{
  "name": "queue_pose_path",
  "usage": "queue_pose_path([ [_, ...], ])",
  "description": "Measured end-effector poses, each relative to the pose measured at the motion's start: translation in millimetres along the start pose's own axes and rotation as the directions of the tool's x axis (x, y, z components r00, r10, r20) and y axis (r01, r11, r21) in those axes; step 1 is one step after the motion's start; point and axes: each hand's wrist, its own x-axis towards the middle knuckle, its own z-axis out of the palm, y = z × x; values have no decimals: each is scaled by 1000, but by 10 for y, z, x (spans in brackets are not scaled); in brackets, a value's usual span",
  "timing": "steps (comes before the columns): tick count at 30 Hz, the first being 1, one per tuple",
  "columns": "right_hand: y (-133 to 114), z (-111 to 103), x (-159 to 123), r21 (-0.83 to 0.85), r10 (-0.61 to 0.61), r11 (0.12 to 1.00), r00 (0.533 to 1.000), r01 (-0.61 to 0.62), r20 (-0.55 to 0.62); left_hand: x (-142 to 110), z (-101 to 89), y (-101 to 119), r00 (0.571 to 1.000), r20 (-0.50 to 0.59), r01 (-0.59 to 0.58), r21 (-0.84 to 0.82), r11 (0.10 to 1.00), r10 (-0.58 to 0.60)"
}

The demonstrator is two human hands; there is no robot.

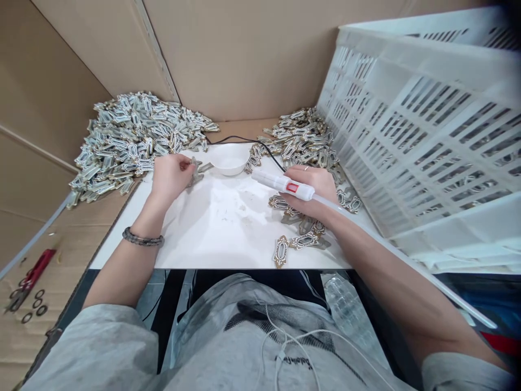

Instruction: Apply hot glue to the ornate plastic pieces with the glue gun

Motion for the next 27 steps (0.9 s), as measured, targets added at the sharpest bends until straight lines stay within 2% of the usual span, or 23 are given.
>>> queue_pose_path([
  [3, -1, -1, 7, -14, -1, 1000, 1000, 1, 10, 34, -43, -84, 1000, 4, 26, 137, 990, -27],
  [12, -8, -21, 7, -26, 7, 1000, 1000, -7, 6, 113, -130, -327, 996, 16, 83, 236, 968, -90],
  [19, -21, -35, 13, -20, 51, 998, 998, -51, -26, 106, -281, -285, 969, 63, 174, 515, 839, -240],
  [24, -7, -26, 10, 1, 73, 997, 995, -73, -71, 39, -340, -165, 979, -23, 186, 519, 834, -204],
  [27, 10, -6, 12, 35, 83, 996, 990, -80, -112, -26, -283, -62, 990, -118, 126, 457, 881, -81],
])
